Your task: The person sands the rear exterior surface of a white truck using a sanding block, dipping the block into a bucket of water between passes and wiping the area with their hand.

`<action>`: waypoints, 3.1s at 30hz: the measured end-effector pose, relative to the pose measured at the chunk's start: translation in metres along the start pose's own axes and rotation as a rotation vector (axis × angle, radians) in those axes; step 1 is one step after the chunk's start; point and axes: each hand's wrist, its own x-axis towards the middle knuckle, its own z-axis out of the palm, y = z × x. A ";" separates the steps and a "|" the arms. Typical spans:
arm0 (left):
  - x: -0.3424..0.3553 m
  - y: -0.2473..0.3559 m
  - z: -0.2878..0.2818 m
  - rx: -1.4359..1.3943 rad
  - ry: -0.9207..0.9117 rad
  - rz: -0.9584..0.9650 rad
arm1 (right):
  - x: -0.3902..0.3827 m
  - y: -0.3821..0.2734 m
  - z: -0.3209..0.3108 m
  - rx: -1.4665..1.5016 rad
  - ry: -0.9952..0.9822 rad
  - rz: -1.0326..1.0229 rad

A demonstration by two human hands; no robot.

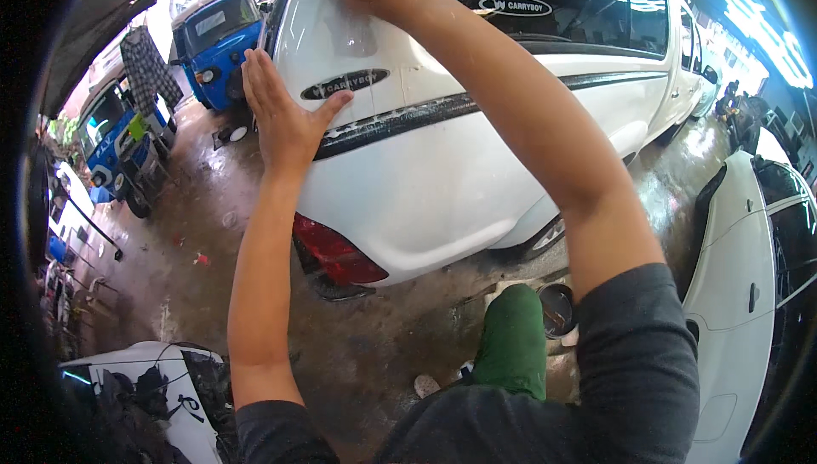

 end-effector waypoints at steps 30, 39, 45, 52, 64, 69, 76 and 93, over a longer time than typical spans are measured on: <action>0.001 -0.007 -0.009 -0.036 -0.067 -0.025 | -0.009 -0.024 0.012 -0.157 0.127 -0.163; 0.000 -0.019 -0.019 0.058 -0.072 -0.016 | -0.044 -0.073 0.024 -0.097 0.108 -0.111; 0.001 -0.011 -0.009 0.012 -0.077 -0.006 | 0.032 -0.009 0.009 -0.013 0.296 0.103; 0.004 -0.009 -0.011 -0.011 -0.053 0.036 | -0.010 -0.018 0.015 -0.127 0.120 -0.111; 0.005 -0.002 -0.009 -0.027 -0.061 0.038 | -0.083 -0.050 -0.024 -0.119 0.094 0.098; 0.010 -0.004 -0.012 0.266 -0.165 0.302 | -0.160 -0.086 -0.133 0.051 0.084 0.287; 0.123 0.040 0.034 0.341 -0.097 0.211 | -0.408 -0.144 -0.248 0.224 -0.393 0.805; -0.043 0.189 0.101 0.307 -0.136 -0.177 | -0.651 -0.151 -0.375 0.450 -0.813 1.255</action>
